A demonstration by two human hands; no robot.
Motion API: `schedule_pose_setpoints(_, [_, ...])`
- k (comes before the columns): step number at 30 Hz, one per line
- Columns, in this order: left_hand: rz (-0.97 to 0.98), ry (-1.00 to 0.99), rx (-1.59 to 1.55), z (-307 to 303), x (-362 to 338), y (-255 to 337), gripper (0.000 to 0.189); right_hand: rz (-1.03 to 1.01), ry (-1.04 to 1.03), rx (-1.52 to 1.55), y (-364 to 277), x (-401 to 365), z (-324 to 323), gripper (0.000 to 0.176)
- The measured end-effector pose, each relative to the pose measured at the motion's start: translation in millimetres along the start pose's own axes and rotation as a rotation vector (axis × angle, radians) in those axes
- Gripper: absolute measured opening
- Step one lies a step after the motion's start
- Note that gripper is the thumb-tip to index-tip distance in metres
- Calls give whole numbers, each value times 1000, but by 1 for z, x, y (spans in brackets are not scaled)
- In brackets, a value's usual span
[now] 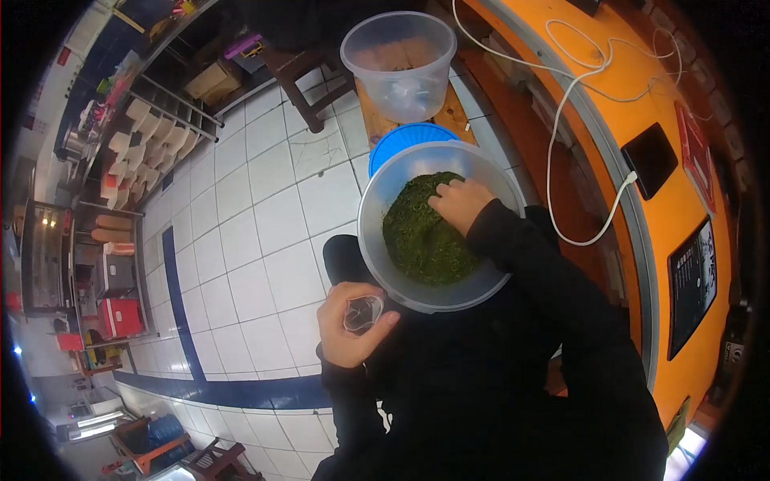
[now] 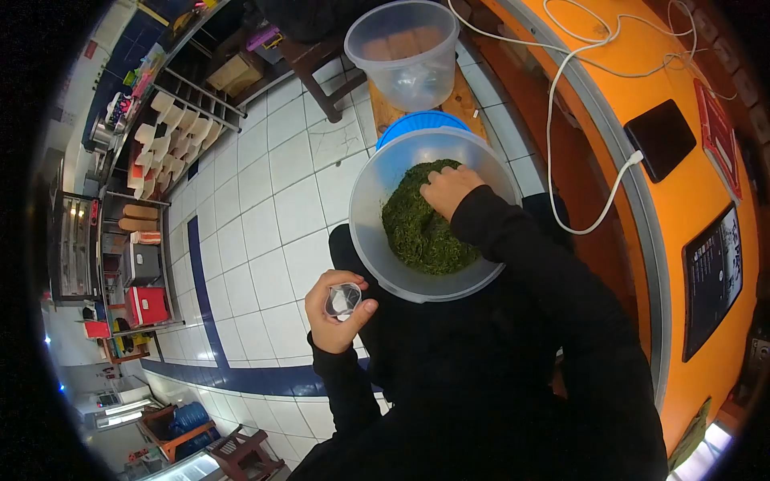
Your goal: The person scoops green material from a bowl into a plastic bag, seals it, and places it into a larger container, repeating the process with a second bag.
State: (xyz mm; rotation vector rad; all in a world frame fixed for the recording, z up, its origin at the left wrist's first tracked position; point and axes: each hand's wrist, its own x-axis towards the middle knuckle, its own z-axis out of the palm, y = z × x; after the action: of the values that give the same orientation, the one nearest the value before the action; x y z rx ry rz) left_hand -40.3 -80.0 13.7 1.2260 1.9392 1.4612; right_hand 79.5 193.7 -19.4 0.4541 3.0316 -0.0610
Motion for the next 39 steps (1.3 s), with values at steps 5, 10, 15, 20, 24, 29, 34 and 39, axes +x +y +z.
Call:
schedule_pose_setpoints(5, [9,34,-40,-2,-2,-6,35,-66,-58,74,-6,4,0,17])
schedule_pose_setpoints(10, [1,37,-30,-4,-3,-10,35,-66,-110,160,-11,10,20,9])
schedule_pose_setpoints(15, [8,41,-36,-5,-3,-12,34,-30,-93,62,-1,11,13,10])
schedule_pose_setpoints(20, [-19,28,-52,-3,-3,-14,34,21,-80,-19,2,7,1,15])
schedule_pose_setpoints(24, [2,16,-17,-3,-1,-13,34,26,-138,-88,-4,9,10,11])
schedule_pose_setpoints(29, [-2,28,-55,-2,-2,-12,34,58,-235,-41,5,12,6,11])
schedule_pose_setpoints(34, [0,24,-52,0,-3,-14,34,28,-287,-15,0,11,15,11])
schedule_pose_setpoints(39, [21,23,-45,0,-2,-9,33,-47,-330,30,-3,9,13,11])
